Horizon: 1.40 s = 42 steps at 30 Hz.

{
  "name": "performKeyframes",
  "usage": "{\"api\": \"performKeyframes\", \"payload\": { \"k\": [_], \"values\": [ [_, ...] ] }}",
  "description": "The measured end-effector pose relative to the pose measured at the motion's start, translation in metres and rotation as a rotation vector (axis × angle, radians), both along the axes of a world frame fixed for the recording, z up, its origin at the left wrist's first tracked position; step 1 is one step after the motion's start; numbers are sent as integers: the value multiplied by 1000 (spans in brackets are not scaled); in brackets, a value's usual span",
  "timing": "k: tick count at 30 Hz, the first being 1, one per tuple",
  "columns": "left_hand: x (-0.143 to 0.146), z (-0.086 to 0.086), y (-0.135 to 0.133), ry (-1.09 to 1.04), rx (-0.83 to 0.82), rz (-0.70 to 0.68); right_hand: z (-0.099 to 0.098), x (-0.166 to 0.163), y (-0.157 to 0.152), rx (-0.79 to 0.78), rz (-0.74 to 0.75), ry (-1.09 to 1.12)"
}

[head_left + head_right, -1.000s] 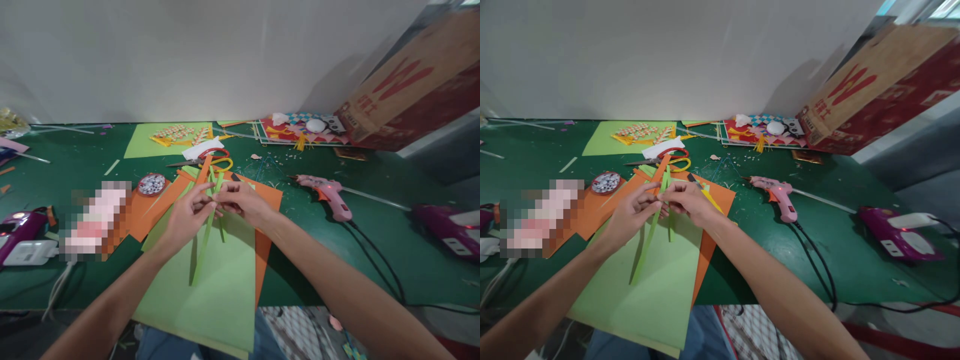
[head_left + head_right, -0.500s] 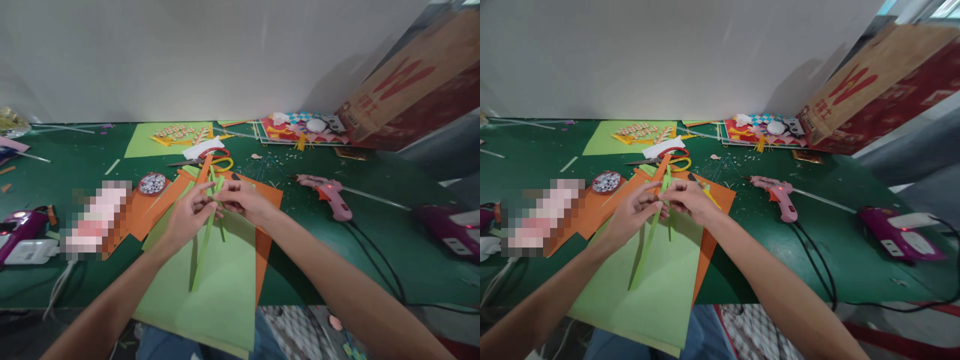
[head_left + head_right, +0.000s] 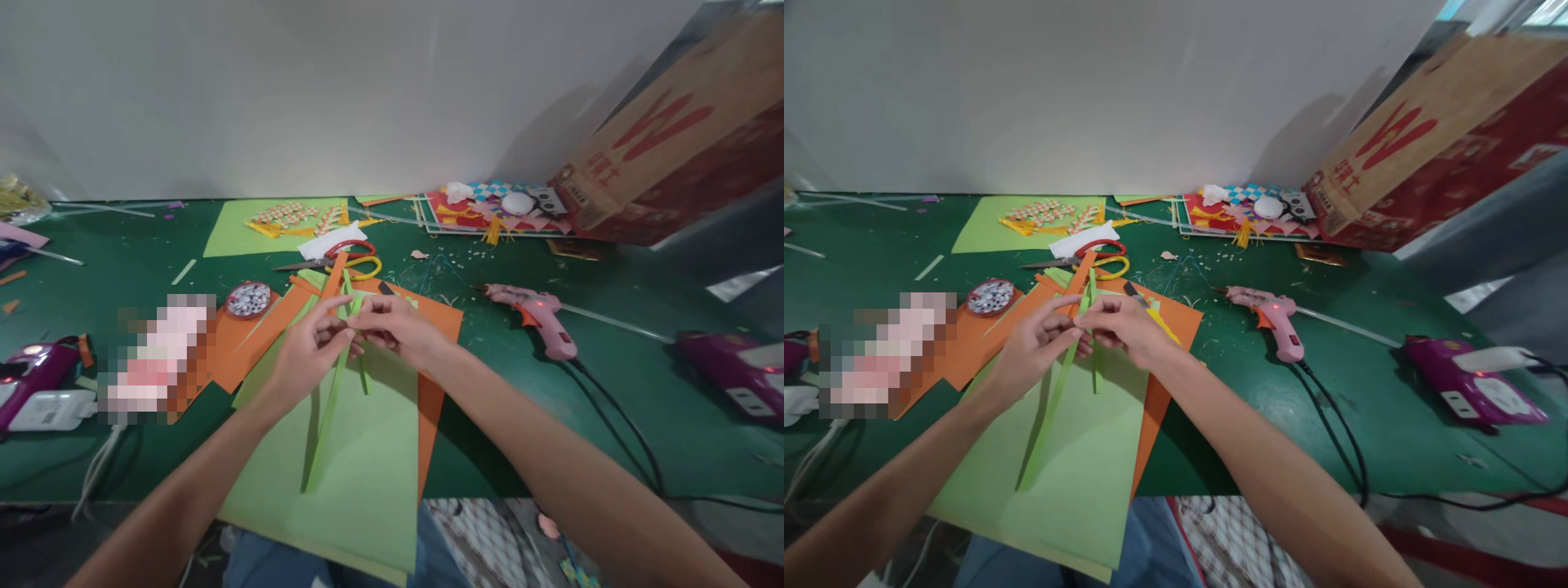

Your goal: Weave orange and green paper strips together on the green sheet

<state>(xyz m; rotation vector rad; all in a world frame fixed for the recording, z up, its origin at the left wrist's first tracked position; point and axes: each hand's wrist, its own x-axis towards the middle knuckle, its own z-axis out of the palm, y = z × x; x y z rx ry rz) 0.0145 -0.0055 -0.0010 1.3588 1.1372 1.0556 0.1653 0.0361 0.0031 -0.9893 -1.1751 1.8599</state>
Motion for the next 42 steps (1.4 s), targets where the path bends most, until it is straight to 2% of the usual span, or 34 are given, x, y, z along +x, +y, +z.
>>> {"api": "performKeyframes", "payload": {
  "k": [26,34,42],
  "values": [
    [1,3,-2,53,-5,-35,0,2,1,5,-14,6],
    [1,0,1,-31,-1,-13,-2,-2,-1,29,21,-23],
    [3,7,-2,-31,-33,-31,1,8,5,54,-80,1]
  ]
}}
